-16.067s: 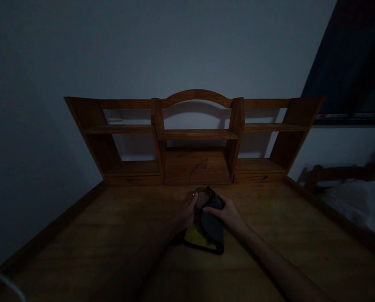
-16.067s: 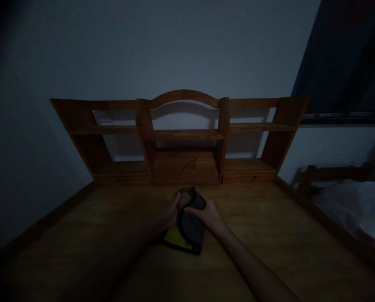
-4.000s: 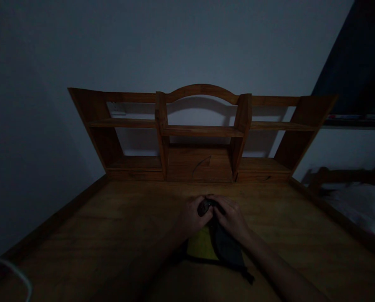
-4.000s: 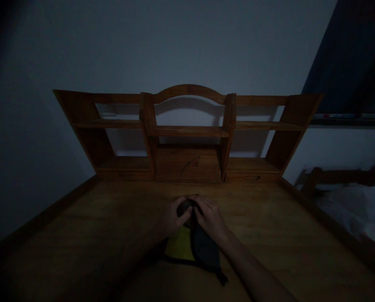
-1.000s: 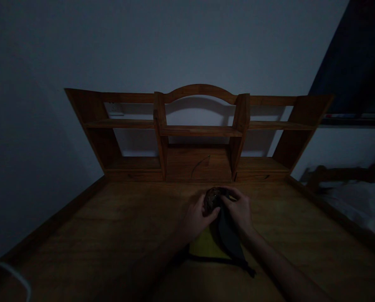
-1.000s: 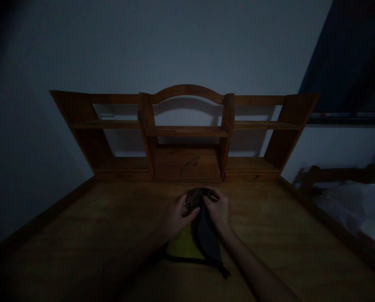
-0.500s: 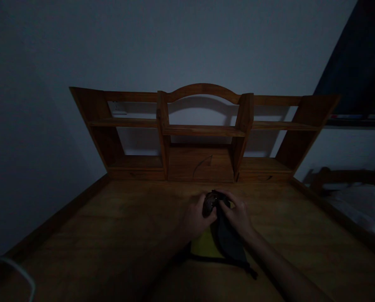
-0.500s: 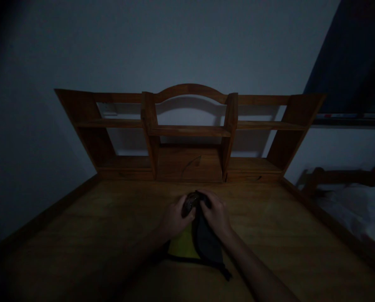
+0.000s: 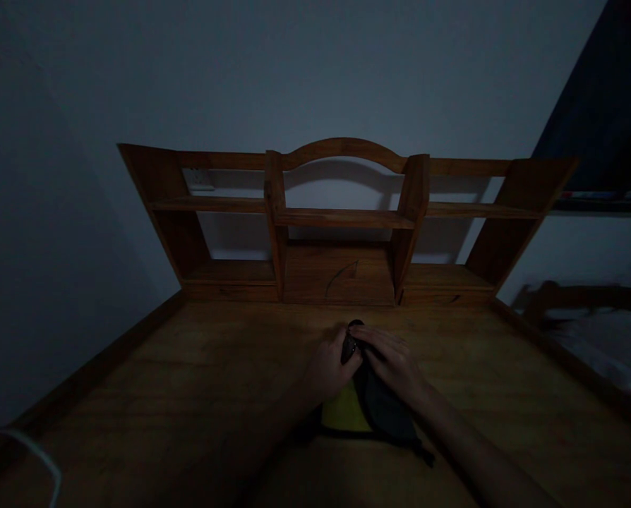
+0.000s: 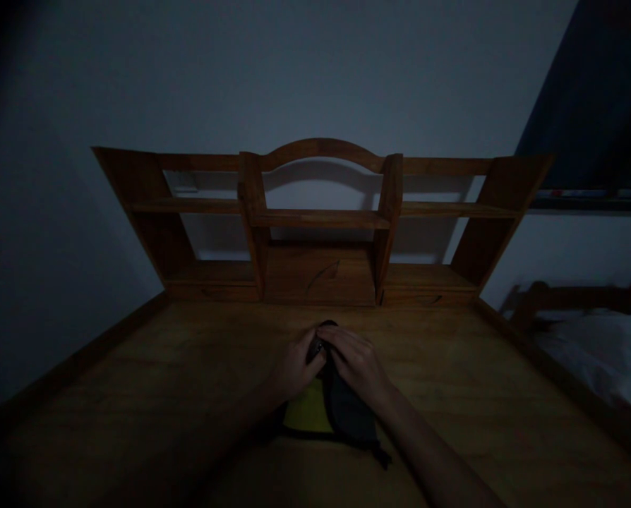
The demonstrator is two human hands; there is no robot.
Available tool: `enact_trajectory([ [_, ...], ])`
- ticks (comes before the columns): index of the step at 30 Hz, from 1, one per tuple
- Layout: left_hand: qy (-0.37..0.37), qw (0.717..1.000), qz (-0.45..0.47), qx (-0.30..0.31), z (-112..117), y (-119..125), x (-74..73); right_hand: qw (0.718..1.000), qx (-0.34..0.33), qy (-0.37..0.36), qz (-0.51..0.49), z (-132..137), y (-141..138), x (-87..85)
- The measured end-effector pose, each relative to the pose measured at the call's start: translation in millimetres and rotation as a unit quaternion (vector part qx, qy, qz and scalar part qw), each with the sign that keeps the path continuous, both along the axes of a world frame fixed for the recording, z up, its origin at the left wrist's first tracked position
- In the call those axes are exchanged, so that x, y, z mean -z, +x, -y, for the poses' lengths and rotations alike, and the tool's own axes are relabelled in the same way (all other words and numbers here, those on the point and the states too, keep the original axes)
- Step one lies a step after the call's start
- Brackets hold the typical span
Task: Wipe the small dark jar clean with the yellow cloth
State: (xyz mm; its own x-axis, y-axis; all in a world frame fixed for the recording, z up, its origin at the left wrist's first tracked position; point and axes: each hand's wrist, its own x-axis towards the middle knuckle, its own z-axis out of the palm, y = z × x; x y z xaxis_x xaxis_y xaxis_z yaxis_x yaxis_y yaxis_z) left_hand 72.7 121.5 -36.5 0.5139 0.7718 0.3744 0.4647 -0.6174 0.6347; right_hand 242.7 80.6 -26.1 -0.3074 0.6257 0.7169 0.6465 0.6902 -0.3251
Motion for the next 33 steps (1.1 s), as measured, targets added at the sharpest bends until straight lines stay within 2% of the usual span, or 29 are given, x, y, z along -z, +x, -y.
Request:
enact_trajectory([
  [6,-0.014,0.999,0.037,-0.028,-3,3,4.0,0.994,0.078,-0.056,-0.056,-8,-2,8.5],
  [10,-0.054,0.995,0.073,-0.039,-7,6,7.6,0.984,0.123,-0.106,-0.076,-9,-1,11.1],
  [15,-0.078,0.992,0.096,-0.031,-11,9,9.6,0.982,0.108,-0.136,-0.073,-12,1,15.3],
  [20,-0.064,0.992,0.095,-0.043,-10,8,8.2,0.982,0.092,-0.147,-0.078,-14,1,15.9],
  [23,-0.092,0.987,0.128,-0.039,-9,8,8.1,0.98,0.092,-0.143,-0.1,-12,-1,12.4],
  [28,-0.249,0.946,0.204,-0.035,-14,12,15.6,0.967,0.154,-0.126,-0.161,-9,2,7.2],
  [31,-0.27,0.937,0.218,-0.048,-20,14,21.3,0.963,0.181,-0.091,-0.176,-8,3,4.8],
  [33,-0.272,0.934,0.224,-0.053,-24,15,23.4,0.973,0.161,-0.062,-0.155,-7,0,3.0],
])
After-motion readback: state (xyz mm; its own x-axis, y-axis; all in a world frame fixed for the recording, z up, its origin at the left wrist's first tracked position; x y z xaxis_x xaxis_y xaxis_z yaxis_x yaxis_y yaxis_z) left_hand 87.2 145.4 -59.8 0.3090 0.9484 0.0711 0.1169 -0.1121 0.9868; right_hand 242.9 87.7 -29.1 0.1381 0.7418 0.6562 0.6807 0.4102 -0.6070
